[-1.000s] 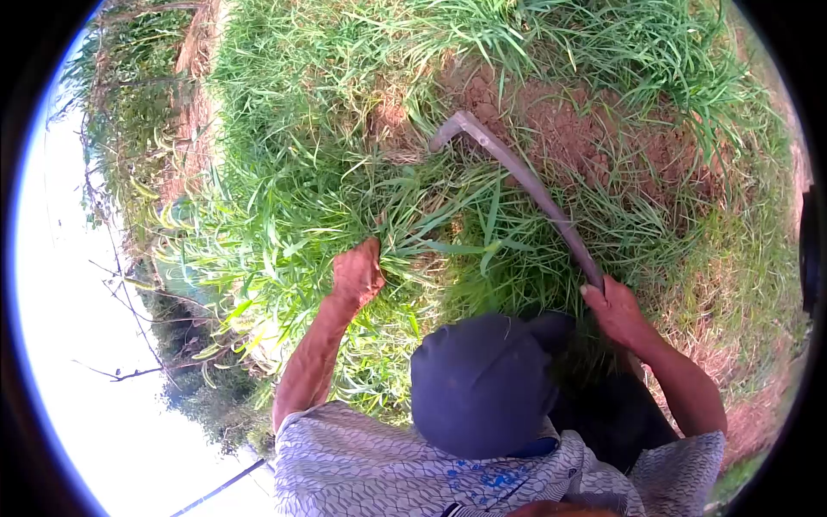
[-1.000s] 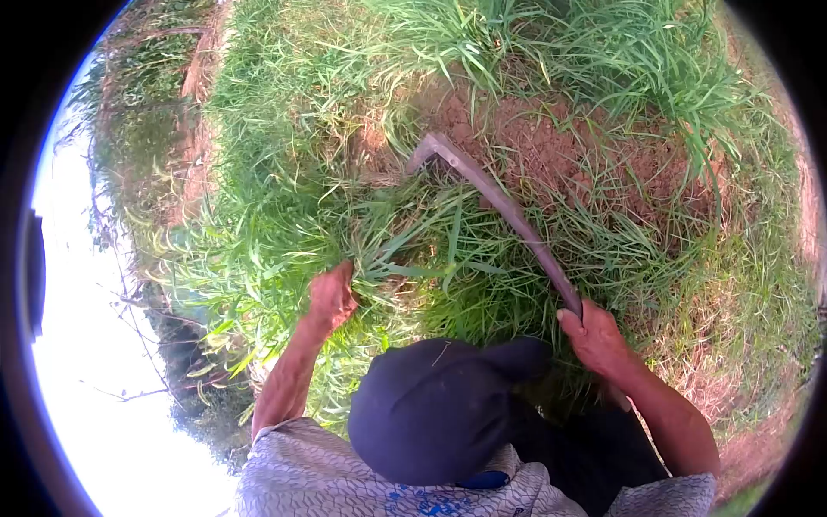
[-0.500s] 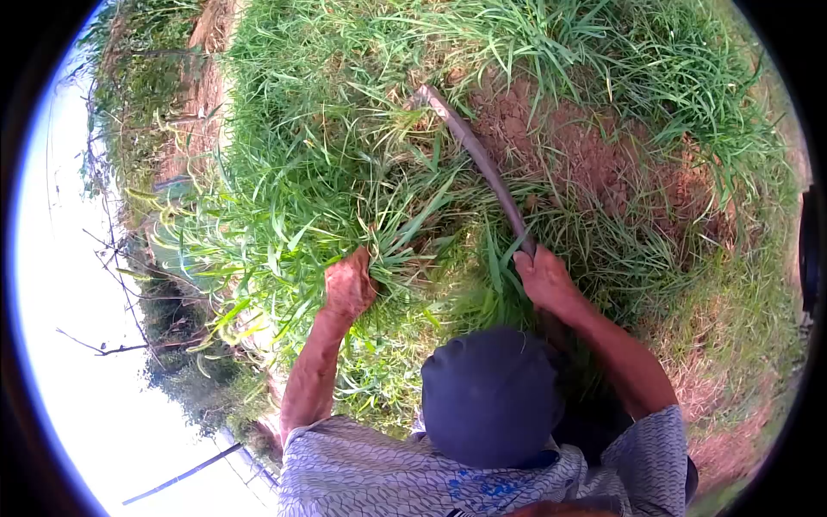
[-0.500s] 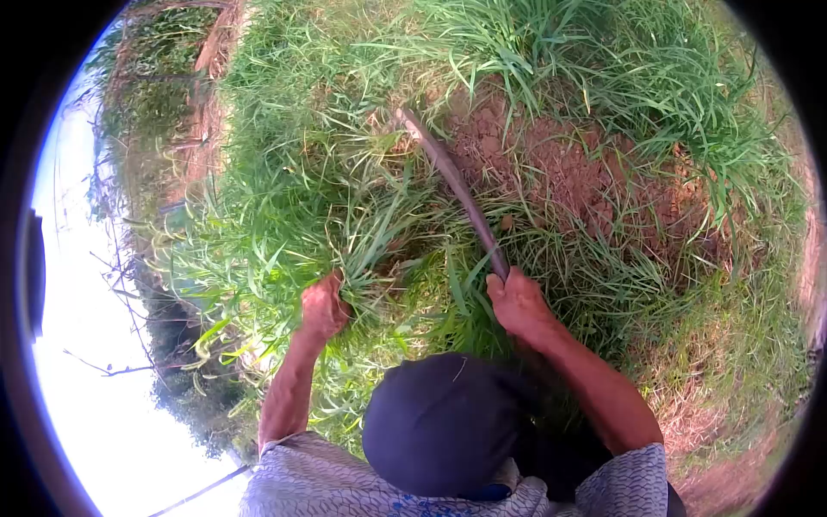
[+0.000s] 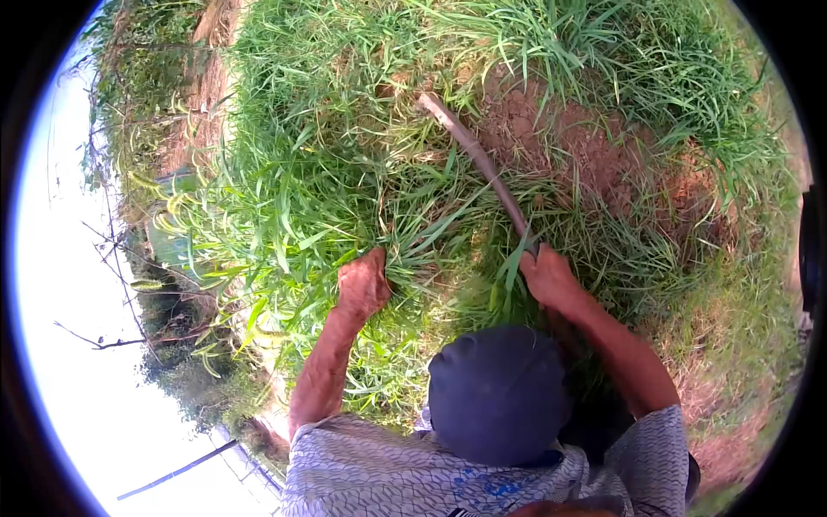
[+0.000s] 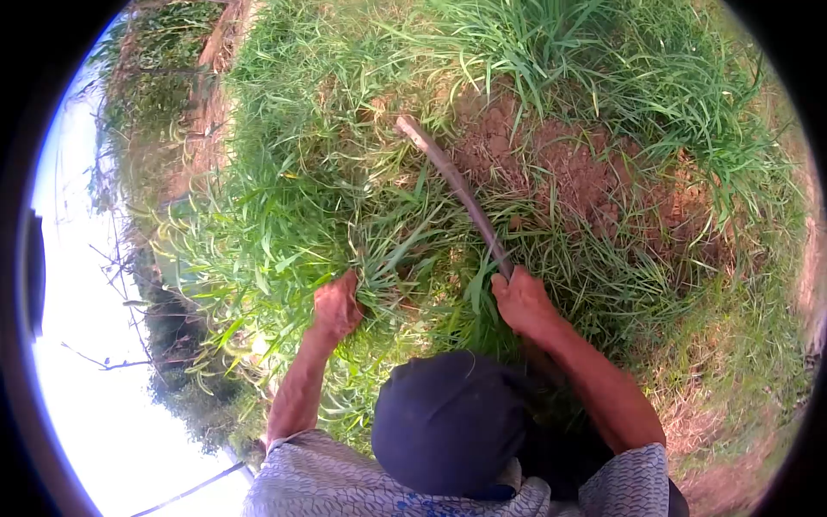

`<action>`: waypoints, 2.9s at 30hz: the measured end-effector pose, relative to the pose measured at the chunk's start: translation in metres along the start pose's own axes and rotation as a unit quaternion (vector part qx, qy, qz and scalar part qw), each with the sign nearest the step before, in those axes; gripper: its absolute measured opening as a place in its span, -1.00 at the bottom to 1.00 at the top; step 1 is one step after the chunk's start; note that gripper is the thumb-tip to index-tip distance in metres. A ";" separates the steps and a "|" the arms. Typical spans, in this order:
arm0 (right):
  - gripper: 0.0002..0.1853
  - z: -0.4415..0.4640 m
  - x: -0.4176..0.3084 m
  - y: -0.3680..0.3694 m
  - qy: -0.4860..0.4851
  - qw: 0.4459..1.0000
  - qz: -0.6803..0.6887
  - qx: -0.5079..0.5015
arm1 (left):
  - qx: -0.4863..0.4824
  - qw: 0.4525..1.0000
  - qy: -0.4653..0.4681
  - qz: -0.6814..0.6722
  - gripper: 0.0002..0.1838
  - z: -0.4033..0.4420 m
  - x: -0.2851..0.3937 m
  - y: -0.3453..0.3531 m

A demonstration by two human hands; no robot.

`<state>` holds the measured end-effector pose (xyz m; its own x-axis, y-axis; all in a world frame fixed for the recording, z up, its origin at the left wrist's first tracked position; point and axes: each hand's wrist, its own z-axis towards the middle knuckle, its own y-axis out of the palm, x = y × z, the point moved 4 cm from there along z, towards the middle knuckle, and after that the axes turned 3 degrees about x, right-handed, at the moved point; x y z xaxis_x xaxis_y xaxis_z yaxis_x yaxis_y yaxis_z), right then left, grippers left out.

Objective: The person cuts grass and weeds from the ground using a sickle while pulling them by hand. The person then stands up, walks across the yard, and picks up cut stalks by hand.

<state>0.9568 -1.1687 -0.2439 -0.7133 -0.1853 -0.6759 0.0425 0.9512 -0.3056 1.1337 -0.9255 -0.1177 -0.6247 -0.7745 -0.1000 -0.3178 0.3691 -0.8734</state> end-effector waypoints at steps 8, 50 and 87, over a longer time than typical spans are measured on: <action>-0.58 0.001 -0.034 -0.046 -0.041 0.994 0.099 0.034 | -0.022 0.999 0.028 0.007 -0.72 0.007 0.013 0.002; -0.51 -0.134 0.104 -0.093 0.058 0.982 -0.167 -0.064 | -0.048 0.995 0.085 -0.030 -0.76 0.024 0.034 0.031; -0.54 -0.130 0.101 -0.067 0.026 0.998 -0.042 -0.047 | 0.052 0.950 0.125 -0.282 -0.22 -0.039 0.093 0.045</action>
<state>0.7910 -1.2194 -0.2045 -0.7467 -0.2547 -0.6145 -0.0835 0.9524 -0.2932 1.0331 -0.9610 -0.1475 -0.5293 -0.6830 0.5034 -0.5885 -0.1318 -0.7977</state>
